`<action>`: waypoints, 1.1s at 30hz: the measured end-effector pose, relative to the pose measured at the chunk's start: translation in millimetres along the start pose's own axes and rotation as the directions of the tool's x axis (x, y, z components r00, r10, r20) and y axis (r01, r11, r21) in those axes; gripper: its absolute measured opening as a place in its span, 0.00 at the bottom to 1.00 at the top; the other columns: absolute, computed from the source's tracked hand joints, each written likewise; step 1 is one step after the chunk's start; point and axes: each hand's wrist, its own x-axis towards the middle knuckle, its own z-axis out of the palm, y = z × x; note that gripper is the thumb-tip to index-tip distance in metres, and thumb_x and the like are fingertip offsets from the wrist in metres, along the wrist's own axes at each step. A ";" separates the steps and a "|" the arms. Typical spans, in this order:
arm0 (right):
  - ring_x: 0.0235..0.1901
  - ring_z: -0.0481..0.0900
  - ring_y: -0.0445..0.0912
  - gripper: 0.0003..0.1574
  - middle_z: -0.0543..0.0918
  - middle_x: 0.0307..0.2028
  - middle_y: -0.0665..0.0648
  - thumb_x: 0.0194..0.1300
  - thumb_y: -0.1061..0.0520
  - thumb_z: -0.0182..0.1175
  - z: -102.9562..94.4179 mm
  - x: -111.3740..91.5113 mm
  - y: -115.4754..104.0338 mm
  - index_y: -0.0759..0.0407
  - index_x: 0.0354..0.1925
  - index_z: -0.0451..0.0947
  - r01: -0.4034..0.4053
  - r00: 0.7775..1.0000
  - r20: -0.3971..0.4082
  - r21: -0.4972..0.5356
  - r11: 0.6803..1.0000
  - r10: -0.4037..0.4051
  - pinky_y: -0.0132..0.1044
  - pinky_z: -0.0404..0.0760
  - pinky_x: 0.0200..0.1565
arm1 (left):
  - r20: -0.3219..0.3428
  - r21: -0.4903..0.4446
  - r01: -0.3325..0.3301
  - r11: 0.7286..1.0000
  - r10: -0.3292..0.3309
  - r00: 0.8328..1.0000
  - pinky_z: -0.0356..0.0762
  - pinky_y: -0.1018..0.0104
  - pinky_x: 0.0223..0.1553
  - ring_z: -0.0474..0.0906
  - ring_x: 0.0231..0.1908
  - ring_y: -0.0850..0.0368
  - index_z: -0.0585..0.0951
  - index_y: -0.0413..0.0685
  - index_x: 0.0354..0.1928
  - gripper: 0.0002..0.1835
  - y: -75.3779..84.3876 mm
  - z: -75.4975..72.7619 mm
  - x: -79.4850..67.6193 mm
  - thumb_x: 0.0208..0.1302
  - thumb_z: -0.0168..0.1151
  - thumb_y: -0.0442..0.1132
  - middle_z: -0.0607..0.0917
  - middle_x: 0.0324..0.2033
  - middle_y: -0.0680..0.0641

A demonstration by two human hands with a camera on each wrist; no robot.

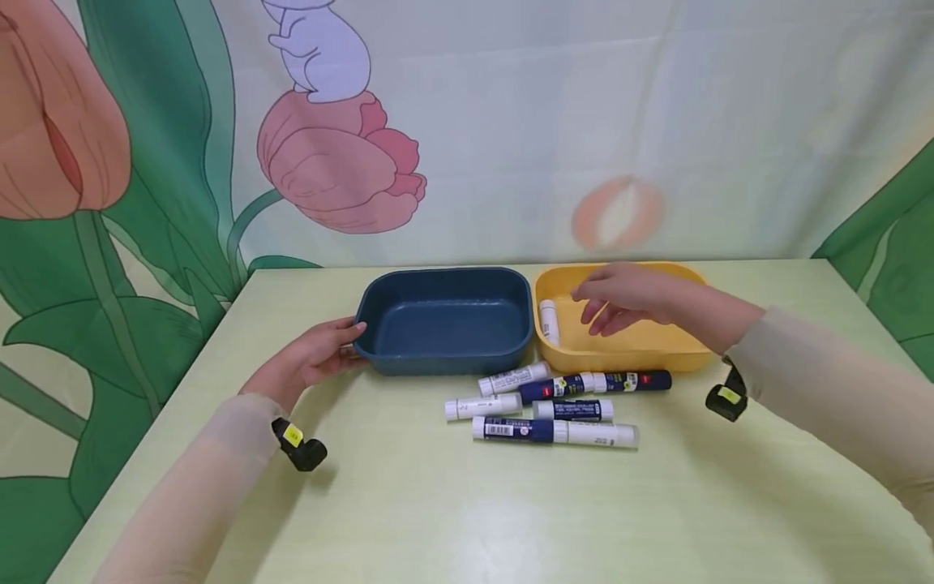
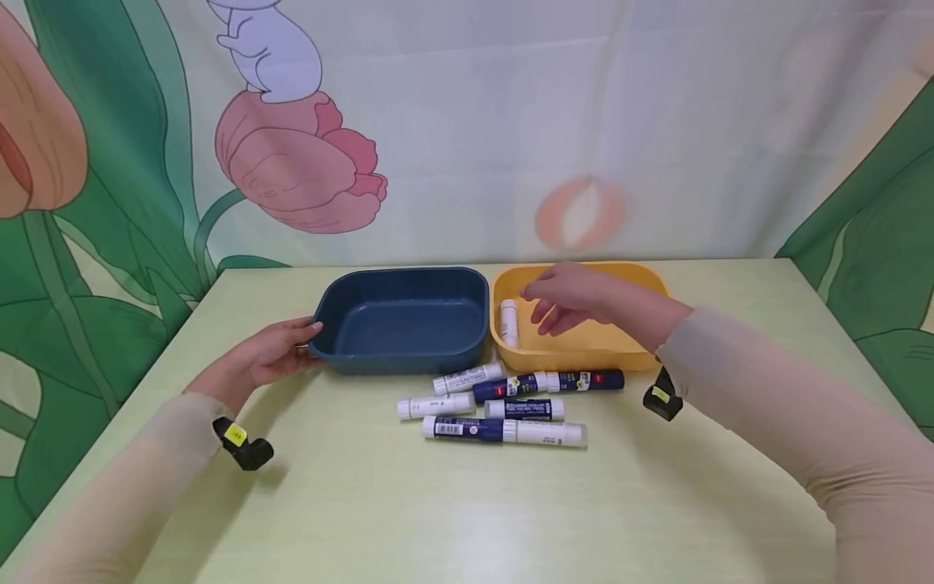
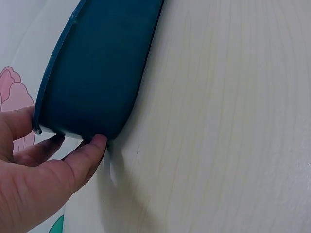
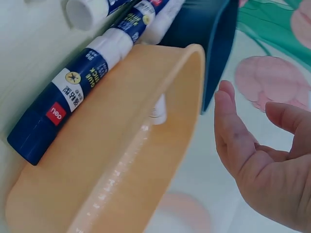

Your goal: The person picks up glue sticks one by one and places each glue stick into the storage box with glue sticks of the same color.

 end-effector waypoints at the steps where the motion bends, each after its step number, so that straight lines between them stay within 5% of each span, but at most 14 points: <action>1: 0.37 0.86 0.44 0.34 0.83 0.45 0.62 0.80 0.48 0.49 -0.3 -5.0 1.1 0.73 0.70 0.63 0.014 1.000 -0.008 0.003 1.000 -0.013 0.34 0.89 0.45 | -0.001 -0.001 0.002 1.000 -0.002 1.000 0.57 0.48 0.78 0.71 0.61 0.53 0.43 0.42 0.82 0.33 -0.6 0.0 -0.2 0.84 0.38 0.43 0.58 0.75 0.32; 10: 0.44 0.86 0.47 0.26 0.84 0.44 0.58 0.79 0.48 0.53 5.0 -50.5 8.9 0.67 0.60 0.73 0.145 0.979 -0.141 -0.031 0.989 -0.147 0.41 0.89 0.52 | 0.004 -0.014 0.005 1.000 -0.005 1.000 0.57 0.48 0.78 0.73 0.58 0.55 0.43 0.44 0.82 0.33 -2.5 0.5 -1.0 0.84 0.39 0.43 0.54 0.78 0.32; 17: 0.38 0.83 0.45 0.15 0.87 0.39 0.56 0.74 0.52 0.62 29.1 -73.7 19.8 0.62 0.50 0.83 0.234 0.882 -0.320 -0.342 0.910 -0.347 0.34 0.84 0.41 | 0.016 -0.016 -0.007 1.000 0.007 1.000 0.56 0.48 0.78 0.76 0.49 0.63 0.43 0.43 0.82 0.34 -1.7 -2.0 -1.6 0.83 0.40 0.43 0.57 0.76 0.33; 23: 0.38 0.83 0.42 0.09 0.88 0.37 0.50 0.69 0.57 0.67 56.8 -85.2 35.8 0.59 0.45 0.85 0.314 0.836 -0.274 -0.472 0.824 -0.476 0.39 0.87 0.42 | 0.012 -0.015 -0.008 1.000 0.008 1.000 0.57 0.48 0.78 0.75 0.50 0.63 0.43 0.44 0.82 0.34 -1.8 -2.4 1.1 0.83 0.40 0.43 0.59 0.74 0.35; 33: 0.39 0.83 0.42 0.08 0.88 0.39 0.48 0.67 0.57 0.68 78.4 -94.7 56.4 0.56 0.44 0.85 0.312 0.819 -0.258 -0.548 0.776 -0.512 0.42 0.87 0.44 | 0.020 -0.025 0.001 1.000 -0.001 1.000 0.55 0.48 0.79 0.72 0.56 0.59 0.42 0.45 0.82 0.34 -2.3 -0.6 0.1 0.83 0.40 0.44 0.56 0.76 0.35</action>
